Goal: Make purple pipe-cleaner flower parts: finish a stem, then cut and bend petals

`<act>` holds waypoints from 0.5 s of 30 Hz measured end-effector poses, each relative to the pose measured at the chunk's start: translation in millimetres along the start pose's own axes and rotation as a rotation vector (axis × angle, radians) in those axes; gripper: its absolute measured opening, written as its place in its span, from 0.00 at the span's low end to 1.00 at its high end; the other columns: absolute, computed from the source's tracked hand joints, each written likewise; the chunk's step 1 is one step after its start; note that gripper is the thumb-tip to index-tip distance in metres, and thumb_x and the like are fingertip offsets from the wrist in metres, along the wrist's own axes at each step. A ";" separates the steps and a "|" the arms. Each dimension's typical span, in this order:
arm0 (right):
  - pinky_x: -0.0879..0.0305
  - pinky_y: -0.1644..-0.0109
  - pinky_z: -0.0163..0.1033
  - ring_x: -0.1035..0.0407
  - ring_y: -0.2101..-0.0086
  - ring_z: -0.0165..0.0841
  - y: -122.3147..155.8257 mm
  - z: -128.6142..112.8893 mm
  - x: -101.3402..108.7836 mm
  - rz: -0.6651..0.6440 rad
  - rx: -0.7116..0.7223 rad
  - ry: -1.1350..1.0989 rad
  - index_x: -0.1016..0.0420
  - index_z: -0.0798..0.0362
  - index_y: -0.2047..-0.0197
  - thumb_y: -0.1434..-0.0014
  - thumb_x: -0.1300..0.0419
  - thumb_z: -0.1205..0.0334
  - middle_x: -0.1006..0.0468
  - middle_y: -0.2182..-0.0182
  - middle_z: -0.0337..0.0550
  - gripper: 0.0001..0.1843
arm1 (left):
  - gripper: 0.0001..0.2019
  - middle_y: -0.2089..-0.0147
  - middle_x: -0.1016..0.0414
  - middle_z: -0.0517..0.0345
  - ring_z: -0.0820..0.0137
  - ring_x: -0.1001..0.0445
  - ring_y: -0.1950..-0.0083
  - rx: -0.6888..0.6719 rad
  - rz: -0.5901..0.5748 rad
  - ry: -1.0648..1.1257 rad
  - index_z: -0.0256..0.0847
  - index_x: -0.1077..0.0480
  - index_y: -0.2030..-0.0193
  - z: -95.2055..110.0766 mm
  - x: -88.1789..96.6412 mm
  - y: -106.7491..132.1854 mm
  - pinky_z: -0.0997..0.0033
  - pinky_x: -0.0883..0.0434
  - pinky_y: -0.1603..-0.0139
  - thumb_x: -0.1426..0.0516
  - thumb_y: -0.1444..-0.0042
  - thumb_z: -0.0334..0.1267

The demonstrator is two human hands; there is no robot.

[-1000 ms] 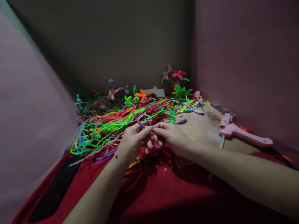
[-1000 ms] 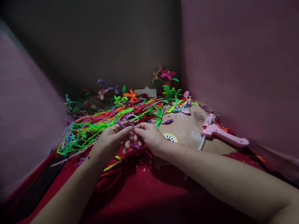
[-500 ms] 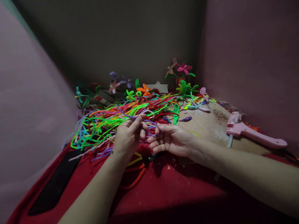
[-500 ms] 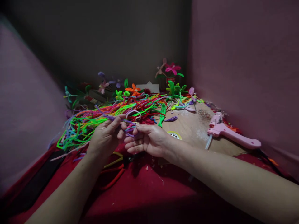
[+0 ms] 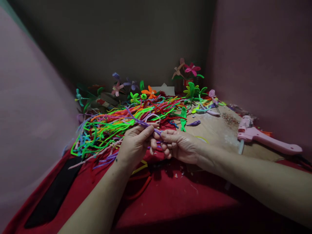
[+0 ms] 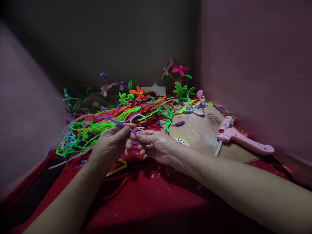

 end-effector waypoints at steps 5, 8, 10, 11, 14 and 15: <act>0.40 0.79 0.28 0.37 0.81 0.23 -0.2 -0.7 6.0 0.090 0.025 0.006 0.30 0.56 0.66 0.45 0.38 0.63 0.27 0.78 0.37 0.05 | 0.10 0.78 0.28 0.60 0.78 0.32 0.81 -0.026 0.072 -0.108 0.34 0.25 0.62 5.2 3.4 2.8 0.81 0.36 0.83 0.39 0.50 0.37; 0.41 0.81 0.28 0.37 0.84 0.24 2.0 -2.0 12.9 0.191 0.034 0.030 0.32 0.55 0.68 0.47 0.38 0.65 0.30 0.83 0.35 0.06 | 0.10 0.80 0.30 0.62 0.78 0.33 0.80 -0.023 0.057 -0.163 0.35 0.25 0.61 5.5 -0.3 4.3 0.80 0.36 0.80 0.40 0.49 0.37; 0.42 0.82 0.28 0.37 0.85 0.24 3.5 -2.7 13.9 0.216 0.035 0.047 0.34 0.55 0.70 0.46 0.38 0.66 0.30 0.84 0.35 0.07 | 0.10 0.79 0.29 0.62 0.77 0.33 0.79 -0.019 0.032 -0.221 0.36 0.24 0.60 4.9 -4.6 5.6 0.79 0.35 0.79 0.40 0.48 0.37; 0.43 0.83 0.27 0.37 0.86 0.24 4.0 -3.2 13.5 0.218 0.037 0.053 0.34 0.55 0.71 0.46 0.38 0.66 0.30 0.84 0.35 0.07 | 0.10 0.79 0.29 0.61 0.77 0.33 0.79 -0.022 0.022 -0.261 0.36 0.24 0.60 4.9 -6.5 6.4 0.79 0.35 0.78 0.41 0.48 0.37; 0.41 0.82 0.27 0.37 0.86 0.23 3.8 -5.5 8.7 0.168 0.039 0.030 0.33 0.56 0.70 0.42 0.43 0.66 0.29 0.84 0.36 0.05 | 0.09 0.80 0.29 0.61 0.77 0.33 0.79 -0.047 0.028 -0.336 0.36 0.24 0.61 6.7 -7.3 8.3 0.78 0.35 0.77 0.40 0.48 0.36; 0.40 0.82 0.27 0.36 0.86 0.24 3.5 -5.6 7.8 0.155 0.023 0.008 0.32 0.57 0.69 0.39 0.45 0.64 0.28 0.84 0.37 0.07 | 0.09 0.80 0.29 0.61 0.77 0.33 0.79 -0.059 0.039 -0.327 0.36 0.24 0.62 7.9 -5.8 8.6 0.78 0.35 0.78 0.40 0.48 0.36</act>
Point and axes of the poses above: each hand's wrist, its own y-axis away from the middle knuckle, its own x-axis out of the back of the hand, z = x × y, the point moved 8 cm from there along -y, towards the middle knuckle
